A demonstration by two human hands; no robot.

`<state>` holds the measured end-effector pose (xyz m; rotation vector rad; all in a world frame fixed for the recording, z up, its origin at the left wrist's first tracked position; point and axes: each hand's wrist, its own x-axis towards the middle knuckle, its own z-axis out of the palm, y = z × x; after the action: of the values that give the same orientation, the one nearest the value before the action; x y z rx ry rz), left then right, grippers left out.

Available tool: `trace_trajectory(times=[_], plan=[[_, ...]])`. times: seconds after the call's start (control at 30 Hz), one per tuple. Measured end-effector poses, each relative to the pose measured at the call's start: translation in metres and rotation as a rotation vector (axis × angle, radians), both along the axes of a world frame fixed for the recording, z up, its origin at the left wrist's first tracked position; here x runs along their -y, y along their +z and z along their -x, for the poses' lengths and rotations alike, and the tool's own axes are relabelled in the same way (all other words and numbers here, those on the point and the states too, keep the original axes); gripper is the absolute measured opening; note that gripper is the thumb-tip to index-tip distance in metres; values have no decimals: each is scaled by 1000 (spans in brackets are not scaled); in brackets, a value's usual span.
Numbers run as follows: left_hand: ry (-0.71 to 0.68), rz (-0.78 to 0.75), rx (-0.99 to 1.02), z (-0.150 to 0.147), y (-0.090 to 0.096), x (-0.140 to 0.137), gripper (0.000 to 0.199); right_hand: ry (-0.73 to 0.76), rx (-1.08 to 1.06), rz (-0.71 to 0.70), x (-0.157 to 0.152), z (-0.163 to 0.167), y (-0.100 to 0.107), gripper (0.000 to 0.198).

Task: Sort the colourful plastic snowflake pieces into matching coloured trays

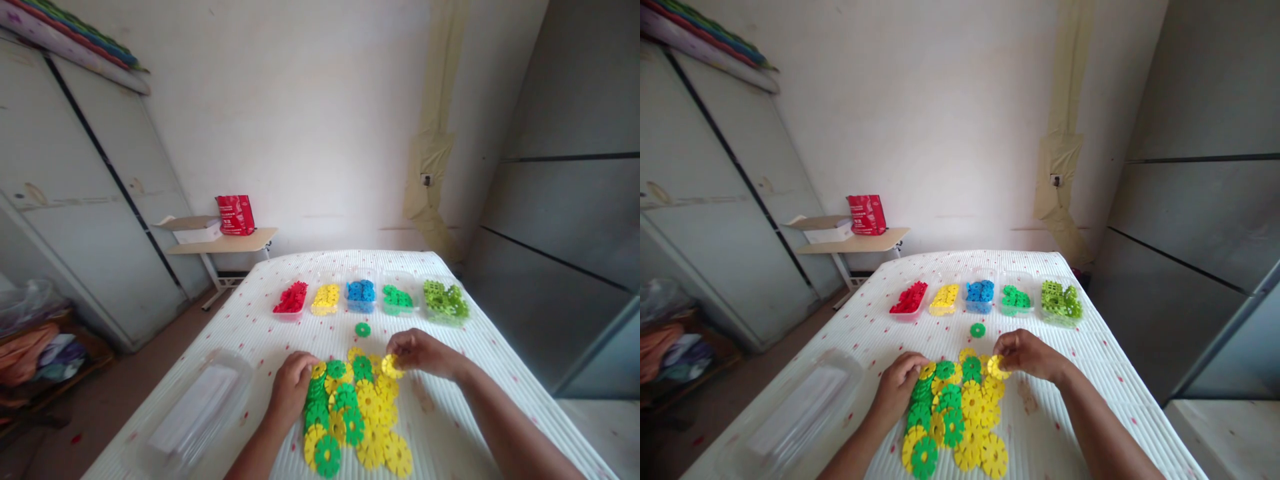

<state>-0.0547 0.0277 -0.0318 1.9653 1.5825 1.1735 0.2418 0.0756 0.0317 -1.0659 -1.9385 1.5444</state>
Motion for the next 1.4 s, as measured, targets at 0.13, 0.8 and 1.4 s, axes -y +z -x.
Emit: trace_trajectory(times=[0.13,0.8,1.4], plan=[[-1,-5,-2,-1,1,0,25,70,243,-91,5,4,0,30],[-4,15,65,-4,3,2,26,118,632,-279,9,12,8,23],[27,32,94,-5,1,0,26,-70,304,-114,-24,8,23,13]])
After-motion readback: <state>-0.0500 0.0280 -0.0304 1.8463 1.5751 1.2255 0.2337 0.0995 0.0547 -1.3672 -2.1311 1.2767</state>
